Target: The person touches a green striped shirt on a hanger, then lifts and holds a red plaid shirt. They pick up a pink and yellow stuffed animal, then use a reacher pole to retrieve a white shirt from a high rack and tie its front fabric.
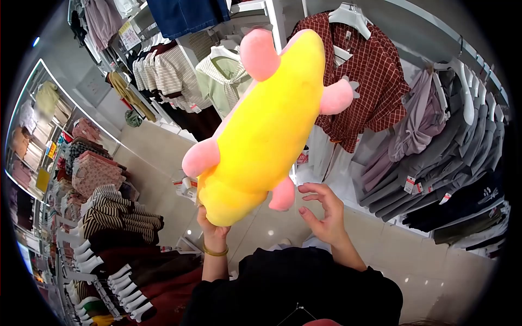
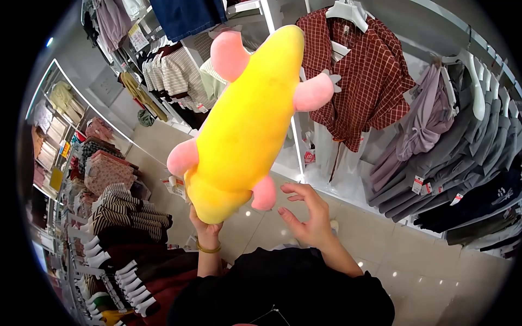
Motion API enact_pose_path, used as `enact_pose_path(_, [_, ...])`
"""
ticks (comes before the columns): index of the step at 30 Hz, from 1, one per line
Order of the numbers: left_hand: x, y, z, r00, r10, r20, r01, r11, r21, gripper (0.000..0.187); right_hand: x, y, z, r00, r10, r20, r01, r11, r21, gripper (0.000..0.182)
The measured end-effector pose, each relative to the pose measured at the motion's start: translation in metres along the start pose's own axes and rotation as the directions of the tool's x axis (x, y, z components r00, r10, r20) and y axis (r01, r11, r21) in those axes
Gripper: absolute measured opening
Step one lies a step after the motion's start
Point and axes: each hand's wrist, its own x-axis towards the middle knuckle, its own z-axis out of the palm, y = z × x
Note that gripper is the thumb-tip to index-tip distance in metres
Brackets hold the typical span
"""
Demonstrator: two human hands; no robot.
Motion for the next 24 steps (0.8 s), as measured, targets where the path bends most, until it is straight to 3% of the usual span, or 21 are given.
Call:
enact_pose_path(4, [-0.008, 0.005, 0.000, 0.999, -0.014, 0.041, 0.015, 1.000, -0.010, 0.046, -0.014, -0.003, 0.011, 0.999, 0.032, -0.018, -0.033, 0.999, -0.017, 0.038])
enact_pose_path(6, [0.000, 0.008, 0.013, 0.997, 0.072, 0.023, -0.074, 0.989, 0.129, 0.050, -0.018, -0.004, 0.014, 1.000, 0.013, -0.023, -0.013, 0.999, -0.038, 0.038])
enact_pose_path(9, [0.054, 0.014, 0.080, 0.963, 0.076, 0.260, -0.129, 0.972, 0.194, 0.050, -0.027, -0.009, 0.016, 0.999, 0.031, -0.034, -0.033, 0.997, -0.066, 0.037])
enact_pose_path(13, [0.117, 0.019, 0.218, 0.754, 0.062, 0.654, -0.288, 0.926, 0.244, 0.051, -0.031, -0.015, 0.007, 0.996, 0.064, -0.066, -0.070, 0.993, -0.094, 0.038])
enact_pose_path(16, [0.137, 0.021, 0.299, 0.587, 0.079, 0.806, -0.455, 0.855, 0.248, 0.051, -0.032, -0.021, -0.006, 0.992, 0.052, -0.114, -0.070, 0.984, -0.162, 0.038])
enact_pose_path(20, [0.149, 0.048, 0.362, 0.435, 0.197, 0.879, -0.726, 0.654, 0.213, 0.052, -0.030, -0.019, -0.029, 0.980, 0.046, -0.196, -0.086, 0.976, -0.201, 0.036])
enact_pose_path(24, [0.166, 0.093, 0.396, 0.278, 0.418, 0.865, -0.950, 0.251, 0.184, 0.053, -0.025, -0.006, -0.049, 0.970, 0.056, -0.236, -0.110, 0.969, -0.223, 0.036])
